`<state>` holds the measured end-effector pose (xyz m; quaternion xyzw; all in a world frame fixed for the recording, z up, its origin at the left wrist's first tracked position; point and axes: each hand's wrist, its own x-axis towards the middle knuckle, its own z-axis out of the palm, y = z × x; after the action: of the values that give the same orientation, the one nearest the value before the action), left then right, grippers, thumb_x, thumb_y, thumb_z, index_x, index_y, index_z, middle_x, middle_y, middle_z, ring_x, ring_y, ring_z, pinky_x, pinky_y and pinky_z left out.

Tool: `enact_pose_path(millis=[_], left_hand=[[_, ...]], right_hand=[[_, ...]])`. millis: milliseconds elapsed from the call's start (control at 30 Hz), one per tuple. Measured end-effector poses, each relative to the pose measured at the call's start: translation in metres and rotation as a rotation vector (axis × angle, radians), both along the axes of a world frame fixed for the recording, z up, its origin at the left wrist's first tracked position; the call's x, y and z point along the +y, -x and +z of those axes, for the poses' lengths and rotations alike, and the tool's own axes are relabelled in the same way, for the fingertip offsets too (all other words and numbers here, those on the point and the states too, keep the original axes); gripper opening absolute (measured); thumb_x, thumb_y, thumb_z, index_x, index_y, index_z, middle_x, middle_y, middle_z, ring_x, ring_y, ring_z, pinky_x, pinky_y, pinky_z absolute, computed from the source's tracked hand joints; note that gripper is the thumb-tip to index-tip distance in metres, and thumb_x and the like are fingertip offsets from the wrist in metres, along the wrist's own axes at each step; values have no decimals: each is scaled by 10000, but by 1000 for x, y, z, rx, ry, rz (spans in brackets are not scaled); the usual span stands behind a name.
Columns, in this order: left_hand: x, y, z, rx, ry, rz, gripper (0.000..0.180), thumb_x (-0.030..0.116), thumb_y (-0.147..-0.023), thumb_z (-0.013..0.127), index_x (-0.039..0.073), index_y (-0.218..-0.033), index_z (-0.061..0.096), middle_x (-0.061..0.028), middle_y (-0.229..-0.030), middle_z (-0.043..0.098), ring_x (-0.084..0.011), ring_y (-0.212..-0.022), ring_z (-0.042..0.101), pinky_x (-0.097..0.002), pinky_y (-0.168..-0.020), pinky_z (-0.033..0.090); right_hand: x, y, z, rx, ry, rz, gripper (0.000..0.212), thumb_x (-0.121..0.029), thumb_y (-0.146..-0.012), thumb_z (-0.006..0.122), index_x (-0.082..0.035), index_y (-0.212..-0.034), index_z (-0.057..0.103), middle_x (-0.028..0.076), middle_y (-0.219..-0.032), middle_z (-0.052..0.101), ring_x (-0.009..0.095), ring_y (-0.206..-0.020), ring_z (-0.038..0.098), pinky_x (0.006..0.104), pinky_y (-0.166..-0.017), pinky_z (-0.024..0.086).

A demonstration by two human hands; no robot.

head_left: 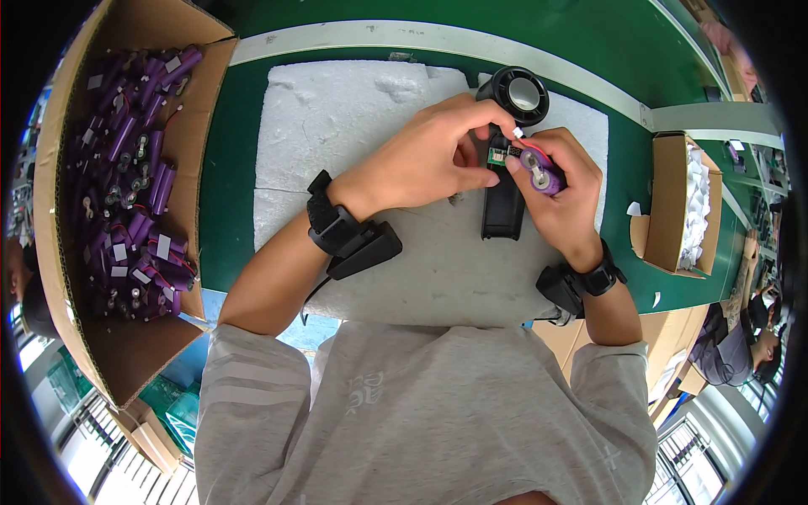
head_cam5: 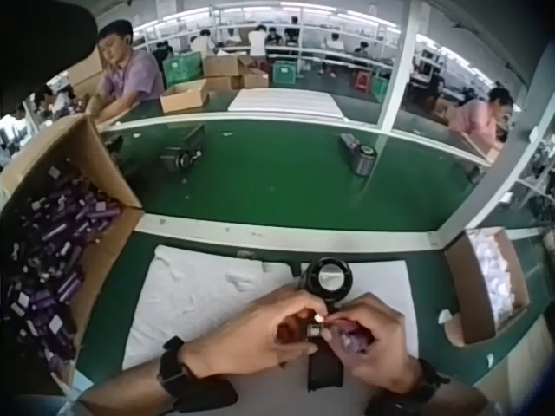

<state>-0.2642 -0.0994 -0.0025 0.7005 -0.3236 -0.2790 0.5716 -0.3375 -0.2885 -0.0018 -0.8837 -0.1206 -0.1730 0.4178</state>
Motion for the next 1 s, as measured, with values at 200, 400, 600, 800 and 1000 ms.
enact_pose_path(millis=[200, 400, 600, 800, 1000], left_hand=[[0, 0, -2, 92, 7, -31, 413, -35, -785, 713, 65, -1153, 556, -37, -1083, 540, -101, -765, 598, -236, -656, 509], [0, -3, -8, 222, 85, -64, 344, -3, -847, 668, 56, -1168, 558, -20, -1051, 599, -90, -752, 591, -243, -630, 505], [-1, -2, -6, 193, 34, -51, 324, -13, -852, 647, 55, -1156, 558, -19, -1027, 605, -79, -739, 584, -241, -626, 501], [-1, -2, -2, 179, 15, -38, 330, -44, -830, 635, 51, -1137, 557, -16, -1024, 603, -73, -739, 578, -229, -618, 487], [0, -1, -6, 161, 65, -34, 346, -66, -810, 623, 46, -1128, 549, -13, -1041, 596, -70, -759, 578, -224, -629, 481]], right_hand=[[-7, 4, 0, 188, -53, -56, 125, -34, -816, 692, 9, -905, 615, 42, -800, 580, 90, -689, 491, 218, -609, 404], [-8, 3, 1, 242, -109, -47, 100, -62, -845, 671, 2, -893, 611, 9, -743, 546, 63, -670, 451, 210, -590, 379], [-3, 4, -1, 195, -124, -76, 101, -57, -832, 691, -1, -874, 619, 1, -725, 540, 53, -653, 442, 207, -580, 372], [2, 5, -1, 122, -62, -108, 115, -52, -808, 721, -2, -848, 626, -7, -708, 523, 51, -633, 441, 208, -559, 369], [3, 5, 2, 143, -44, -71, 135, -45, -790, 732, 1, -860, 626, 20, -717, 549, 82, -626, 483, 222, -561, 397]])
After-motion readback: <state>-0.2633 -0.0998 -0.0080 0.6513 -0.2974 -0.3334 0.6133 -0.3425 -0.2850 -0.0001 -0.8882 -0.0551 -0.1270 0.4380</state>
